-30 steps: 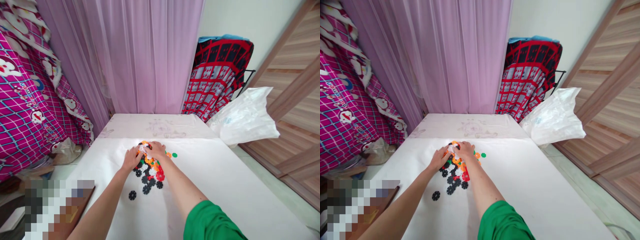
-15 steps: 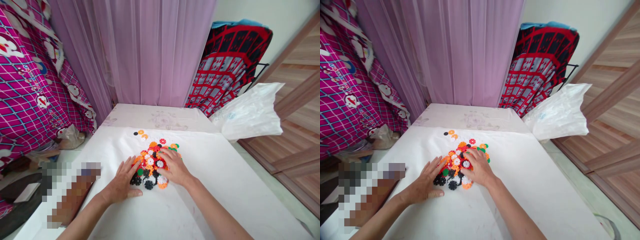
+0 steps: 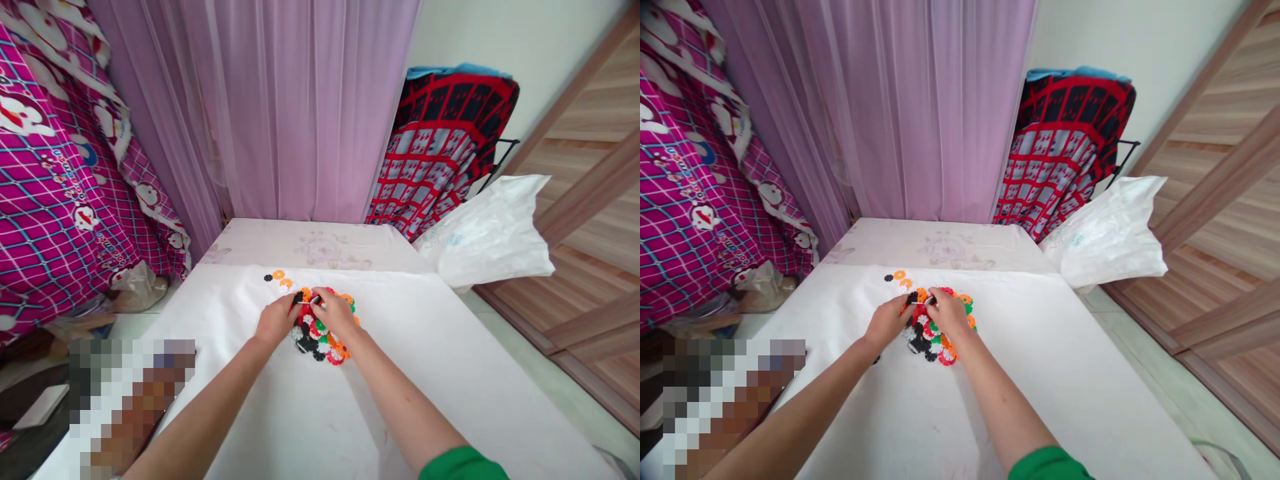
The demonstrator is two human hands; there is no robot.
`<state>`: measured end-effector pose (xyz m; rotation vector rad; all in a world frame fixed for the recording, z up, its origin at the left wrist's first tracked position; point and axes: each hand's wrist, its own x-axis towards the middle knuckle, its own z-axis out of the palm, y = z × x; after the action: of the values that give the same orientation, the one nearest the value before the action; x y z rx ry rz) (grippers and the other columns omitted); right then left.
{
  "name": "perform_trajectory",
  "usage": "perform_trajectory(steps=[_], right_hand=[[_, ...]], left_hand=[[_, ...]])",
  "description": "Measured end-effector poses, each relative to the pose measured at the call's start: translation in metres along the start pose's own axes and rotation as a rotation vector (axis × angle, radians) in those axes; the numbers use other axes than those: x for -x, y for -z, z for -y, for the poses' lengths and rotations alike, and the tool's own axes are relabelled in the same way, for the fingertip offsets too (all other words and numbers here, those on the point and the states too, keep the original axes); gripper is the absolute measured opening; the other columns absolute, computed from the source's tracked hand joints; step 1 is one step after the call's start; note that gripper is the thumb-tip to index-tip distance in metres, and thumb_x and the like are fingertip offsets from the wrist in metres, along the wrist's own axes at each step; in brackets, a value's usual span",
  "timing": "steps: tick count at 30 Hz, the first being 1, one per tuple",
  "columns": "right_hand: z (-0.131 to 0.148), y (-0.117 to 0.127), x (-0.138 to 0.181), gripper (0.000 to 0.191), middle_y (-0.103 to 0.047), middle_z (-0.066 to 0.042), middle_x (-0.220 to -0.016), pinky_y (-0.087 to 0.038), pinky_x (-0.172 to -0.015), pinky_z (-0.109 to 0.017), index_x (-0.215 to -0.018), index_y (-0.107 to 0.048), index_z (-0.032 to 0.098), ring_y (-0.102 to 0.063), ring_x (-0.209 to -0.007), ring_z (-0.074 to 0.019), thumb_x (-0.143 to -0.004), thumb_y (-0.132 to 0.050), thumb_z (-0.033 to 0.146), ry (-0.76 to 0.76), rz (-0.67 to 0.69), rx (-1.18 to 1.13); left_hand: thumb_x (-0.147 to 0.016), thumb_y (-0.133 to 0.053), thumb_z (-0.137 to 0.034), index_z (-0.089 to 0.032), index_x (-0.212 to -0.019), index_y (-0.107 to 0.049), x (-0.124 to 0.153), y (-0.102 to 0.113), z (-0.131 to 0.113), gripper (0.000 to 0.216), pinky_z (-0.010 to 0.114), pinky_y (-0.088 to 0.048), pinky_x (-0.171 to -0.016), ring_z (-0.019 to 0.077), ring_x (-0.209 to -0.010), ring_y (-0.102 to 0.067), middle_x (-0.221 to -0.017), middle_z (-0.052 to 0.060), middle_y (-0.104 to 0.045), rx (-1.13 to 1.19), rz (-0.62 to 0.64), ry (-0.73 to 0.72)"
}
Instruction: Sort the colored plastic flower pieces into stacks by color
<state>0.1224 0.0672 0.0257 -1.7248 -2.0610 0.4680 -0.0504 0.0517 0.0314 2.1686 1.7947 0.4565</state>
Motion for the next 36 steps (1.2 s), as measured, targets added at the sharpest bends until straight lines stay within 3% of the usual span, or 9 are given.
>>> perform_trajectory(steps=[6, 10, 13, 16, 21, 26, 29, 32, 36], right_hand=[[-0.046, 0.027, 0.014, 0.055, -0.062, -0.005, -0.128, -0.046, -0.096, -0.033, -0.135, -0.054, 0.027, -0.06, -0.112, -0.0212, -0.082, -0.06, 0.039, -0.082, -0.043, -0.091], [-0.076, 0.017, 0.054, 0.076, -0.039, -0.013, -0.151, -0.03, -0.11, -0.05, -0.142, -0.047, 0.026, -0.036, -0.138, -0.0325, -0.075, -0.066, 0.056, -0.063, -0.064, 0.114], [-0.076, 0.0, 0.062, 0.082, -0.032, -0.018, -0.155, -0.019, -0.112, -0.059, -0.148, -0.038, 0.022, -0.027, -0.143, -0.0366, -0.079, -0.06, 0.061, -0.143, -0.05, 0.182], [-0.054, -0.013, 0.048, 0.07, -0.038, -0.016, -0.153, -0.014, -0.115, -0.057, -0.148, -0.038, 0.022, -0.029, -0.143, -0.0325, -0.088, -0.05, 0.057, -0.064, -0.02, 0.136], [-0.018, -0.018, 0.039, 0.057, -0.049, -0.009, -0.146, -0.016, -0.116, -0.053, -0.143, -0.045, 0.027, -0.04, -0.137, -0.0254, -0.09, -0.051, 0.046, 0.171, 0.08, -0.037], [-0.031, -0.012, 0.061, 0.053, -0.047, -0.009, -0.147, -0.019, -0.116, -0.05, -0.138, -0.051, 0.027, -0.04, -0.136, -0.0257, -0.089, -0.051, 0.047, 0.19, -0.012, -0.034], [-0.042, -0.006, 0.04, 0.051, -0.046, -0.011, -0.147, -0.027, -0.114, -0.043, -0.136, -0.054, 0.024, -0.042, -0.135, -0.0246, -0.092, -0.047, 0.047, 0.062, -0.068, -0.003], [-0.038, -0.002, -0.009, 0.057, -0.046, -0.013, -0.147, -0.029, -0.113, -0.038, -0.142, -0.048, 0.019, -0.038, -0.138, -0.0243, -0.093, -0.044, 0.049, -0.097, -0.049, 0.02], [-0.016, -0.007, -0.06, 0.056, -0.05, -0.012, -0.143, -0.031, -0.11, -0.037, -0.141, -0.048, 0.02, -0.042, -0.135, -0.0233, -0.095, -0.04, 0.051, -0.174, 0.042, 0.061]], left_hand=[[-0.094, -0.041, -0.047, -0.026, -0.124, -0.061, -0.03, 0.014, 0.034, 0.042, 0.029, -0.051, -0.086, 0.0197, -0.097, -0.068, -0.113, 0.003, -0.072, 0.004, -0.019, 0.076], [-0.091, -0.044, -0.044, -0.018, -0.135, -0.053, -0.047, 0.019, 0.072, 0.051, 0.039, -0.031, -0.114, 0.0267, -0.136, -0.043, -0.147, 0.011, -0.049, -0.046, -0.093, 0.111], [-0.091, -0.043, -0.047, -0.017, -0.14, -0.046, -0.063, 0.009, 0.079, 0.058, 0.057, -0.022, -0.114, 0.036, -0.143, -0.031, -0.152, 0.017, -0.04, -0.067, -0.083, 0.153], [-0.092, -0.041, -0.05, -0.023, -0.138, -0.05, -0.067, -0.007, 0.061, 0.055, 0.055, -0.021, -0.116, 0.0315, -0.143, -0.032, -0.152, 0.011, -0.042, -0.052, 0.01, 0.055], [-0.095, -0.034, -0.053, -0.029, -0.143, -0.045, -0.03, -0.018, 0.039, 0.055, 0.046, -0.021, -0.119, 0.0222, -0.143, -0.035, -0.152, 0.005, -0.043, 0.006, 0.154, -0.21], [-0.086, -0.047, -0.064, -0.029, -0.152, -0.027, 0.046, -0.015, 0.077, 0.078, 0.053, -0.027, -0.115, 0.0338, -0.146, -0.024, -0.16, 0.011, -0.026, -0.057, 0.039, -0.326], [-0.078, -0.053, -0.071, -0.028, -0.154, -0.019, 0.079, -0.024, 0.095, 0.094, 0.058, -0.024, -0.115, 0.0371, -0.145, -0.025, -0.159, 0.014, -0.027, -0.158, -0.043, -0.384], [-0.081, -0.051, -0.068, -0.027, -0.154, -0.023, 0.085, -0.034, 0.093, 0.088, 0.056, -0.025, -0.115, 0.0351, -0.144, -0.03, -0.157, 0.014, -0.033, -0.206, -0.111, -0.376], [-0.084, -0.048, -0.067, -0.024, -0.152, -0.028, 0.057, -0.041, 0.074, 0.084, 0.055, -0.028, -0.115, 0.0343, -0.143, -0.032, -0.155, 0.015, -0.037, -0.177, -0.108, -0.321]])
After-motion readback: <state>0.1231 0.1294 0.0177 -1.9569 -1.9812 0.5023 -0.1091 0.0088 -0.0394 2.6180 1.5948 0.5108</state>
